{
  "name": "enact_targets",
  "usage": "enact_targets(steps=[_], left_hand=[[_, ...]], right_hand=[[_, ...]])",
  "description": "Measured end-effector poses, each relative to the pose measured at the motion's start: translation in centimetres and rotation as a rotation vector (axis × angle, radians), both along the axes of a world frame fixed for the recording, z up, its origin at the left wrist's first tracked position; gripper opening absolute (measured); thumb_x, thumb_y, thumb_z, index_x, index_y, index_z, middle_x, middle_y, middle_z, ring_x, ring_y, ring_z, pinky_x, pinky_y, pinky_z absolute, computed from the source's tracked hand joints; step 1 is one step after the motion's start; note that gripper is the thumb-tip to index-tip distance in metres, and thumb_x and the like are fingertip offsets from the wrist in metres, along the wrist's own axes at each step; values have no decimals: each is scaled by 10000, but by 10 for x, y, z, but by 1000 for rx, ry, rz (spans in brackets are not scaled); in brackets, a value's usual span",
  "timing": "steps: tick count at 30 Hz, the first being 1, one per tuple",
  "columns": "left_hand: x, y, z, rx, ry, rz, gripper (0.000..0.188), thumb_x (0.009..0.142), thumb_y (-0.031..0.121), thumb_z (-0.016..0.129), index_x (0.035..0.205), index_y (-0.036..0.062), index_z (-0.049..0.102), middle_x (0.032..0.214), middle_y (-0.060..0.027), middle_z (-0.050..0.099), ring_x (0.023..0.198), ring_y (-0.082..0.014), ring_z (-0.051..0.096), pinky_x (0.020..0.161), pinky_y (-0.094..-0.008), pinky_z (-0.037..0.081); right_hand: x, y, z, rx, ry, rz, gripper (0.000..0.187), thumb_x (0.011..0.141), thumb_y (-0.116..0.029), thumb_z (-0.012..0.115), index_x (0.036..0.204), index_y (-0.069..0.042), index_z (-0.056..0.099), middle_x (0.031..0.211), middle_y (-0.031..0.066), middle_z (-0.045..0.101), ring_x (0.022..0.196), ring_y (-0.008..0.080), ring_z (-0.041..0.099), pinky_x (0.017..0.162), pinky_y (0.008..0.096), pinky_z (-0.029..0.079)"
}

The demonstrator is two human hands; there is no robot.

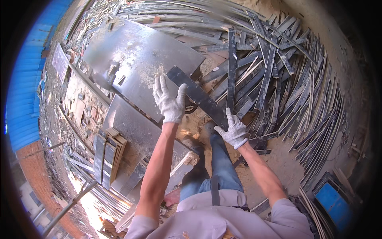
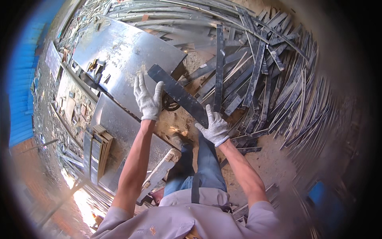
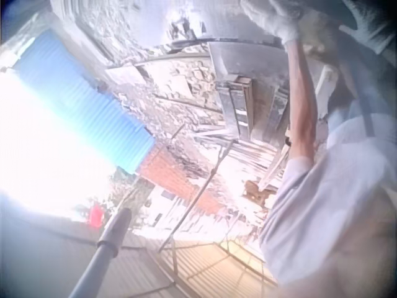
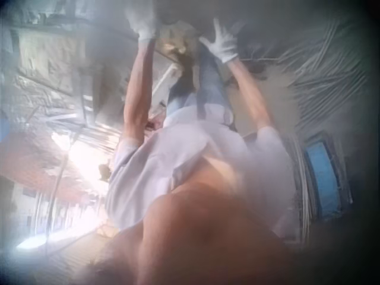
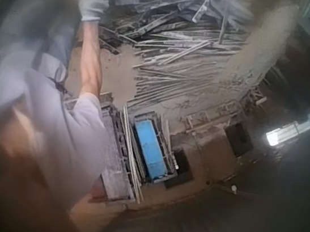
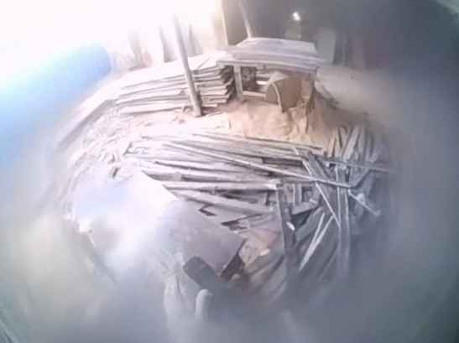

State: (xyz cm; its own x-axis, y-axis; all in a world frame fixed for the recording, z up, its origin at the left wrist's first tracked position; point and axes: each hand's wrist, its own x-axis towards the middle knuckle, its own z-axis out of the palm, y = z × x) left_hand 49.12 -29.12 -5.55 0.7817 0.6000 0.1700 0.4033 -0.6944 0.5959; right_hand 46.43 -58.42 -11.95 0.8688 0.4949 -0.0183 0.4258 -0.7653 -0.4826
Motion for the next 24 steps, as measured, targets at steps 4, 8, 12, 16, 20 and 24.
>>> enact_targets(steps=[4,8,12,16,20,24], left_hand=[[69,-5,-40,272,268,-54,896,969,659,615,1646,129,367,1691,-302,253,1576,-503,189,1283,-604,135],[106,4,-93,394,228,-110,761,1036,571,511,1634,116,394,1686,-319,253,1577,-531,158,1285,-608,129],[209,70,-73,441,142,-177,660,1042,476,459,1579,93,477,1645,-287,375,1535,-475,305,1276,-521,230],[241,135,-89,447,185,-176,659,1044,502,468,1585,127,480,1624,-228,437,1509,-453,353,1267,-496,262],[177,58,-104,444,143,-262,664,1050,512,473,1595,134,465,1626,-248,412,1537,-458,305,1266,-533,261],[181,78,-88,457,152,-250,622,1049,422,473,1575,92,458,1586,-313,420,1527,-510,300,1271,-555,264]], right_hand=[[-2,-5,-37,39,-88,17,986,843,-570,799,1612,-93,409,986,155,613,860,357,655,668,473,569],[13,9,-73,154,-193,-14,951,827,-543,827,1589,-112,454,913,125,601,774,298,653,588,435,565],[84,86,-81,254,-276,-128,887,870,-641,746,1553,-126,510,915,121,614,680,263,652,526,424,544],[111,117,-39,159,-206,-113,879,897,-663,707,1559,-124,497,943,115,641,709,296,673,562,454,553],[33,65,-82,234,-173,-157,905,871,-601,777,1566,-100,485,895,109,624,674,264,653,527,406,549],[51,90,-84,273,-281,-148,965,868,-638,764,1588,-79,447,852,83,568,623,219,586,470,362,509]])
